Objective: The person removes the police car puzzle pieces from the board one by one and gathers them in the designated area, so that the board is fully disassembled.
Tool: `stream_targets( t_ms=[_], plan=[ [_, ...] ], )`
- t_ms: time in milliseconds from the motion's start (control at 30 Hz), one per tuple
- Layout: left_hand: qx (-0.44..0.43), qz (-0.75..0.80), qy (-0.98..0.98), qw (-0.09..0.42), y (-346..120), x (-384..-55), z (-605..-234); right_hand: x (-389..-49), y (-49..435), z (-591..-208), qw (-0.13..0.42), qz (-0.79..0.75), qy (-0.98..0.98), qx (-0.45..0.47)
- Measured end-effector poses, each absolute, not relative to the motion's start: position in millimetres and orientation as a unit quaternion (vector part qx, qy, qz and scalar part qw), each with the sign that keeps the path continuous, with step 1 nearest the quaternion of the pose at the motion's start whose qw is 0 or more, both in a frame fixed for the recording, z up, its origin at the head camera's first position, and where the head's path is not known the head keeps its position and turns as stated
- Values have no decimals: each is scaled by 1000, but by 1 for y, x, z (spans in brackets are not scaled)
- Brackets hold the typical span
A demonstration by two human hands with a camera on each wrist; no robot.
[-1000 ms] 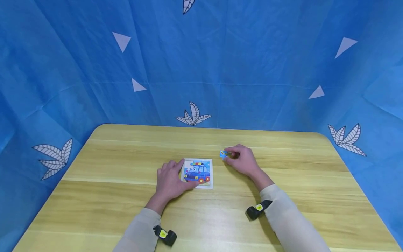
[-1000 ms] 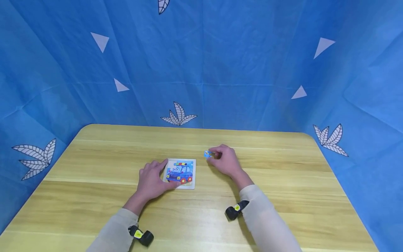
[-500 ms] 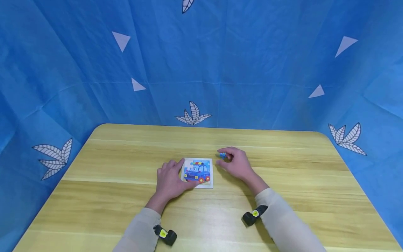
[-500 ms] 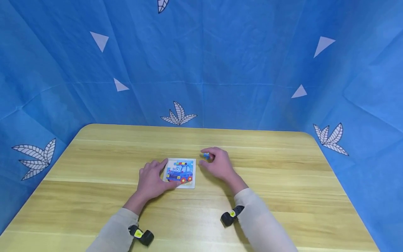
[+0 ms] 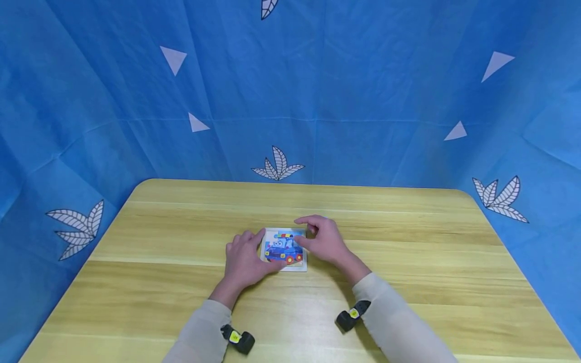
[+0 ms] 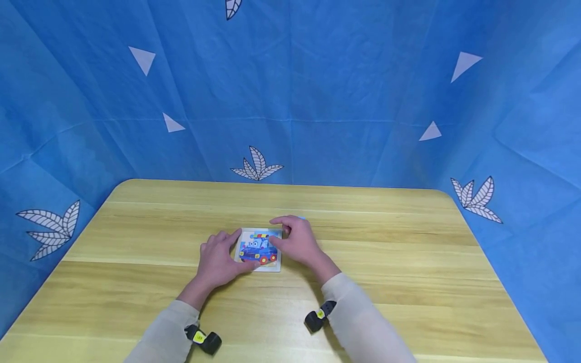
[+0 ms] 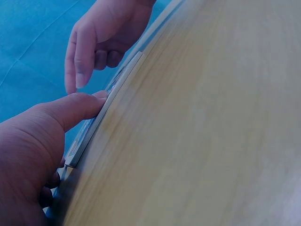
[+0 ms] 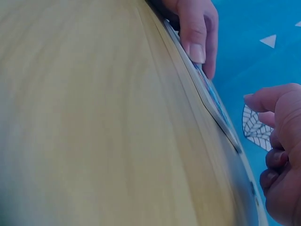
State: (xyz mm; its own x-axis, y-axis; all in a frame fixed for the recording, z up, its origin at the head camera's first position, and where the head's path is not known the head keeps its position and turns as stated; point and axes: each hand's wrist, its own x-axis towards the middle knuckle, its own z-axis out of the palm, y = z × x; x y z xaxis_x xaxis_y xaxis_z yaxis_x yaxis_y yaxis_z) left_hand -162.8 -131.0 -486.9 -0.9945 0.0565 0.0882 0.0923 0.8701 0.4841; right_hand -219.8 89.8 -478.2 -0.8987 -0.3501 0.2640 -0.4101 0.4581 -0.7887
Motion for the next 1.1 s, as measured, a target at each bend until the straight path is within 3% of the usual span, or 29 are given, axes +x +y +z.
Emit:
stream_targets(
  t_ms=[533,1100],
  plan=[
    [-49,-245,-967,43,-133,-162,-486,-216,60,-472,-2,483,-835,263],
    [-51,-253,-965,44,-133,-162,-486,-222,54,-480,-37,472,-847,242]
  ],
)
